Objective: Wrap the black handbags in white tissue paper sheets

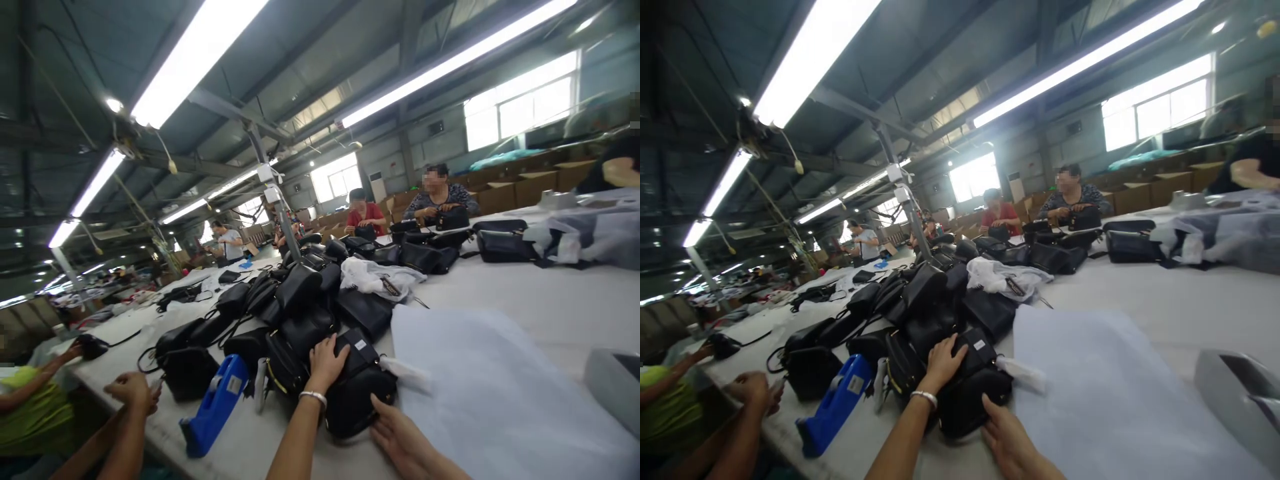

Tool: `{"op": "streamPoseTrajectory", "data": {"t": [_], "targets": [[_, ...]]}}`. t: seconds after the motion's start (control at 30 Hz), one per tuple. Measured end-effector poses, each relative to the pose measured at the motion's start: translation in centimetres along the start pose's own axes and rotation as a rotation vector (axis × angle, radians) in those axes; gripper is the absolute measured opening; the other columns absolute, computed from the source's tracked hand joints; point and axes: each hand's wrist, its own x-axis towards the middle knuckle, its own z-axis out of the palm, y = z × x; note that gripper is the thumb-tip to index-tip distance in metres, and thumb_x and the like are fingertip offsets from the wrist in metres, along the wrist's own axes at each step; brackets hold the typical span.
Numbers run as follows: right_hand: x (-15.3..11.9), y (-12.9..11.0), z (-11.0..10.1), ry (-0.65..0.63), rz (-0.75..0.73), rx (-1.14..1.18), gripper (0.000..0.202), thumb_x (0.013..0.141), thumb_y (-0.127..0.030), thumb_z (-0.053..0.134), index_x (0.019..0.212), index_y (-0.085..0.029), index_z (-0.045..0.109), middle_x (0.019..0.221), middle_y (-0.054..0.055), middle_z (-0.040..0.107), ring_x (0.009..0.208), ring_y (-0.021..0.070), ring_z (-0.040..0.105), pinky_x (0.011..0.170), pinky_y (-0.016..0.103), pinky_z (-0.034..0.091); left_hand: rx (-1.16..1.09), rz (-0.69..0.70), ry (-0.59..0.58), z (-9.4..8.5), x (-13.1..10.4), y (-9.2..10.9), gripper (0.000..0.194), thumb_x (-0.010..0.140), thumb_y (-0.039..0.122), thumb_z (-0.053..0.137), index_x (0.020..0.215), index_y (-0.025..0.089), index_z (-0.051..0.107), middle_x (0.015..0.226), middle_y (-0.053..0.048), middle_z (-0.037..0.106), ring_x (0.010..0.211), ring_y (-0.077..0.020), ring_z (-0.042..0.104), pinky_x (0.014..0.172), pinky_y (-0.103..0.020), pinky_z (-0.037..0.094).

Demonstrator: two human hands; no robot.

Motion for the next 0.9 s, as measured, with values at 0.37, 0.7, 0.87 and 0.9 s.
{"op": "streamPoseTrajectory", "data": {"t": [0.37,0.7,0.87,0.9], "targets": [[-3.2,-3.8,4.7,0.016,-0.254,-0.167,0.073,0.072,-0.052,0.08,0.132,-0.019,0.053,0.131,0.009,0.063,0.124,0.0285,0.056,0.103,0.043,0.048,-0.344,0.005,0.157,-4.3,-1.6,1.7,0.056,0.096,0.051,0.038,0.133,0.014,0.06,0.134,-0.016,0.061,0.127,-0.0303,0.053,0.113,-0.044,0.034],[-9.0,-14.0,2.5,0.162,-0.83,-0.958,0.049,0.078,-0.045,0.073,0.117,-0.016,0.065,0.106,0.005,0.073,0.099,0.0282,0.068,0.086,0.038,0.056,-0.925,0.077,0.156,-6.3,-7.9,6.8,0.061,0.098,0.056,0.036,0.146,0.018,0.041,0.151,-0.011,0.044,0.138,-0.0236,0.043,0.113,-0.039,0.039],[-14.2,-18.2,0.3,0.161,-1.093,-1.59,0.053,0.086,-0.032,0.064,0.138,-0.025,0.054,0.114,0.003,0.071,0.098,0.0262,0.069,0.079,0.031,0.054,-1.869,0.015,-0.288,-3.5,-13.1,9.1,0.073,0.093,0.073,0.024,0.142,0.023,0.045,0.152,-0.011,0.042,0.139,-0.0293,0.041,0.11,-0.051,0.043],[-15.1,-18.5,-0.1,0.166,-1.137,-1.691,0.055,0.087,-0.029,0.061,0.14,-0.026,0.051,0.118,0.003,0.07,0.099,0.0258,0.069,0.08,0.031,0.054,-1.956,0.004,-0.348,-2.9,-13.9,9.4,0.077,0.091,0.076,0.023,0.142,0.022,0.046,0.152,-0.011,0.042,0.139,-0.0301,0.041,0.111,-0.053,0.042]]}}
